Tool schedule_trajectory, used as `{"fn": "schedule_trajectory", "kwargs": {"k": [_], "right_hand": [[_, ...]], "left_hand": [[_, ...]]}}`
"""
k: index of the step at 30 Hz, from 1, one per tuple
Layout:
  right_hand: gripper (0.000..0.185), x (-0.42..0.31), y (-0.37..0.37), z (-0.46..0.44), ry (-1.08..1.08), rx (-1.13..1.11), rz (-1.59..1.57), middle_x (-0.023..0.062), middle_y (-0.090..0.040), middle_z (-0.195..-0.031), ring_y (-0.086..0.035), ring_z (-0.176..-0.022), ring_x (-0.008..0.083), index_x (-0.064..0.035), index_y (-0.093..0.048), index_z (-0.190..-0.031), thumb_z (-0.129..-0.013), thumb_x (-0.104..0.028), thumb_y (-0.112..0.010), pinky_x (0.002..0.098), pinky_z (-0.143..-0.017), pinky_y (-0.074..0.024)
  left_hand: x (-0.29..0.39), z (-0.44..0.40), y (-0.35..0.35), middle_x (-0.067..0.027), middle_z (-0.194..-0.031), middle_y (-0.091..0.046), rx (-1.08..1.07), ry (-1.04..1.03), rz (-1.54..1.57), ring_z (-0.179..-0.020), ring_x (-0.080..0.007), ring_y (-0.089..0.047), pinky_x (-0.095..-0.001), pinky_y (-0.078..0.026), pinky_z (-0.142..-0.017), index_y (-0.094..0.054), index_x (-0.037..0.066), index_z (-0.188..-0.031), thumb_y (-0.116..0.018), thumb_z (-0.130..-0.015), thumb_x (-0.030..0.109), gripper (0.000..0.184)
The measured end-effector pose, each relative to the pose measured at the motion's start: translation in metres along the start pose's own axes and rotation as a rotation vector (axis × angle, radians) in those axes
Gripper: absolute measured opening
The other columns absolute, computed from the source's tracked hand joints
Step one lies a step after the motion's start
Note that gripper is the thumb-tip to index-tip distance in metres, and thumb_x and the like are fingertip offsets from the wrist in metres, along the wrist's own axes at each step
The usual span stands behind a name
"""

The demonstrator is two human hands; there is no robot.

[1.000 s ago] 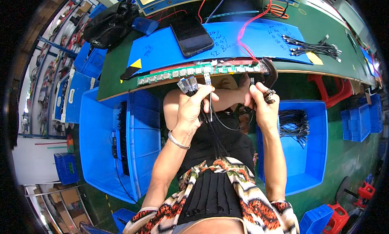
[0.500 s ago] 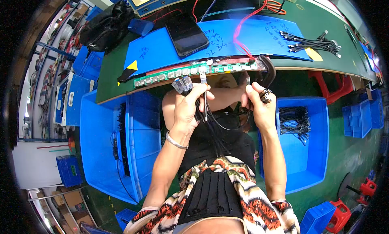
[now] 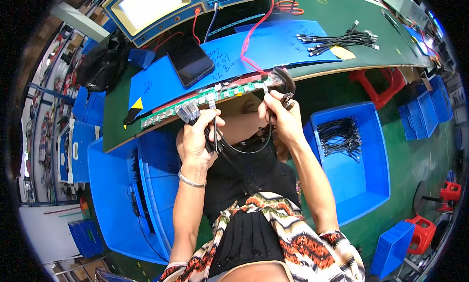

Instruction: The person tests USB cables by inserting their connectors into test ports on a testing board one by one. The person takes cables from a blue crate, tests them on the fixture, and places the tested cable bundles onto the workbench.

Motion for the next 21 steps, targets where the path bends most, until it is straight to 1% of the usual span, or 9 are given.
{"fn": "schedule_trajectory", "kwargs": {"k": [7,11,14,17,19,21], "right_hand": [[0.022,0.0013,0.0085,-0.0039,-0.015,0.019,-0.071,0.0002,-0.05,-0.053,-0.033,-0.041,0.0026,-0.0076,-0.052,-0.063,-0.083,-0.014,-0.049,0.0172,-0.038,-0.0223],[0.022,-0.0001,0.0067,-0.0077,-0.016,-0.004,-0.079,-0.0006,-0.048,-0.052,-0.032,-0.04,0.0025,-0.0078,-0.051,-0.062,-0.083,-0.014,-0.05,0.0171,-0.038,-0.0226],[0.022,-0.0013,0.0057,-0.0081,-0.002,0.023,-0.089,-0.0013,-0.047,-0.051,-0.033,-0.04,0.0027,-0.0082,-0.05,-0.061,-0.083,-0.013,-0.05,0.0172,-0.038,-0.0231],[0.019,-0.0036,0.0065,-0.0071,-0.013,0.103,-0.123,-0.0019,-0.047,-0.051,-0.033,-0.04,0.0029,-0.0091,-0.049,-0.063,-0.081,-0.013,-0.053,0.0173,-0.038,-0.0242],[0.017,-0.0029,0.0069,-0.0063,-0.042,0.131,-0.137,-0.0029,-0.046,-0.051,-0.033,-0.04,0.0026,-0.0096,-0.049,-0.064,-0.08,-0.013,-0.055,0.0169,-0.037,-0.0246],[0.018,-0.0033,0.0066,-0.0068,-0.047,0.12,-0.11,-0.0038,-0.044,-0.05,-0.033,-0.04,0.0022,-0.0095,-0.049,-0.064,-0.08,-0.015,-0.055,0.0164,-0.037,-0.0232]], "left_hand": [[-0.0012,-0.0004,0.0003,-0.0069,-0.064,-0.059,-0.011,0.003,-0.008,-0.04,-0.0055,-0.041,-0.0194,-0.035,-0.04,-0.059,0.0,-0.079,-0.059,-0.075,0.013,0.013],[0.0016,0.0015,-0.0021,-0.0069,-0.064,-0.059,-0.004,0.007,0.002,-0.04,-0.0054,-0.041,-0.0194,-0.035,-0.04,-0.059,0.0,-0.08,-0.059,-0.075,0.013,0.013],[-0.0007,0.0021,-0.0018,-0.0069,-0.064,-0.059,0.003,0.036,0.035,-0.04,-0.0054,-0.041,-0.0195,-0.036,-0.04,-0.059,0.0,-0.08,-0.06,-0.075,0.012,0.013],[-0.0024,0.0015,-0.0022,-0.0066,-0.064,-0.058,-0.007,0.058,0.065,-0.039,-0.0055,-0.041,-0.0195,-0.036,-0.04,-0.059,0.0,-0.08,-0.06,-0.075,0.012,0.013],[-0.0047,0.0011,-0.0023,-0.0061,-0.063,-0.058,-0.001,0.071,0.068,-0.039,-0.0054,-0.041,-0.0201,-0.036,-0.04,-0.059,0.001,-0.077,-0.061,-0.073,0.011,0.011],[-0.0056,-0.0003,-0.0008,-0.0059,-0.062,-0.058,0.011,0.057,0.06,-0.038,-0.0053,-0.04,-0.0208,-0.037,-0.04,-0.058,0.002,-0.075,-0.062,-0.072,0.011,0.01]]}}
Point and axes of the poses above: each hand's wrist, its own z-axis away from the middle knuckle, its own y-axis out of the back of the hand, x = y × z, the point moved 9 cm from there along -z, towards the middle knuckle
